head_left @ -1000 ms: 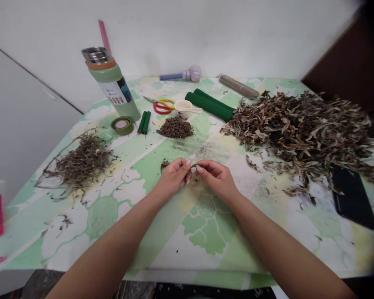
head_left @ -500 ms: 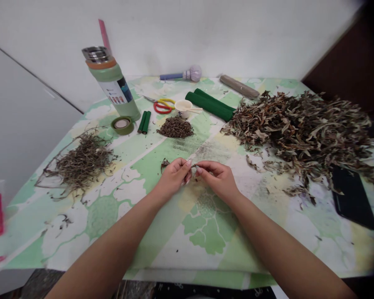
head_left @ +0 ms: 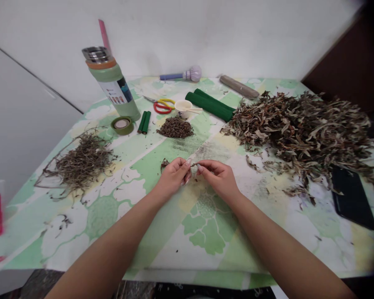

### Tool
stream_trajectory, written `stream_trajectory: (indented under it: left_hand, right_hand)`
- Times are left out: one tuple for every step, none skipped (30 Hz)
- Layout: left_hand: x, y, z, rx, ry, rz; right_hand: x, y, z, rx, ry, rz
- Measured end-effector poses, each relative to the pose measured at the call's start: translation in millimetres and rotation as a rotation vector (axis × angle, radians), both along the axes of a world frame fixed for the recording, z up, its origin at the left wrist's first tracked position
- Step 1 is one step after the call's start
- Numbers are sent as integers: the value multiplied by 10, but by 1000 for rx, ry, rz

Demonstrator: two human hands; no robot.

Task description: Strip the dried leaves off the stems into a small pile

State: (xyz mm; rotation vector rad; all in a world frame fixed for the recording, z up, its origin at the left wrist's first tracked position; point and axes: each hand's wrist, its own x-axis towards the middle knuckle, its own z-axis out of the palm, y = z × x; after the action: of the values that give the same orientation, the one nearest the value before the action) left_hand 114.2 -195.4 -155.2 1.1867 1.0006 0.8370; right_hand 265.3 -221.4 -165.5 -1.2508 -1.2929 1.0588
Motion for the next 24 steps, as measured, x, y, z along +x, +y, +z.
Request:
stream_trajectory:
  left_hand:
    - [0,0,1,4,0,2]
    - [0,-1,1,11,0,4]
    - [-1,-2,1,19,1,5]
    - [-3,-3,1,28,3,6]
    - [-4,-4,0,37,6,5]
    - [-5,-4,-2,46,8,4]
    - [-5,-5,-5,54,8,1]
    - [-5,-5,-9,60,7,-2]
    - [-4,-5,-13,62,5,-4]
    - [-2,-5,-18,62,3,-7]
    - [-1,-5,-22,59,1,-9]
    - [1,-5,-26,55,-1,-10]
    - [3,-5,-29,52,-2,-11]
    - [4,-5,-32,49,-2,-12]
    - [4,-4,-34,48,-3,-12]
    - [4,-4,-36,48,-3,-11]
    - [2,-3,-38,49,-1,-11]
    - [1,-1,-39,48,1,-12]
    - [-1,0,-41,46,3,-13]
    - [-3,2,-42,44,5,-15]
    - [-5,3,-43,42,6,-16]
    - [-6,4,-44,40,5,-19]
    - [-7,5,-46,38,3,-20]
    - [-8,5,-47,37,-1,-21]
  right_hand:
    - [0,0,1,-3,1,8]
    - [-1,-2,4,-6,-1,17]
    - [-3,-6,9,-8,-4,23]
    - [-5,-10,16,-7,-10,26]
    - [-7,-14,23,-5,-16,26]
    - [-9,-18,30,-4,-22,26]
    - [-10,-21,37,-2,-28,26]
    - [-12,-23,42,-2,-32,26]
    - [-13,-24,46,-2,-35,26]
    - [-15,-23,48,-2,-38,25]
    - [-16,-22,49,1,-41,24]
    - [-17,-20,48,3,-44,20]
    - [-18,-18,47,6,-48,14]
    - [-19,-16,46,8,-51,9]
    - [-19,-15,45,10,-53,5]
    - [-20,-15,44,12,-53,0]
    - [-21,-15,44,13,-52,-1]
    - [-22,-15,45,13,-50,-3]
    - [-23,-15,45,13,-47,-2]
    - [-25,-16,46,11,-44,-3]
    - [-27,-17,48,8,-42,-6]
    - [-28,-18,50,5,-43,-8]
    - [-30,-19,52,1,-47,-11]
    - [-30,-20,55,0,-52,-15]
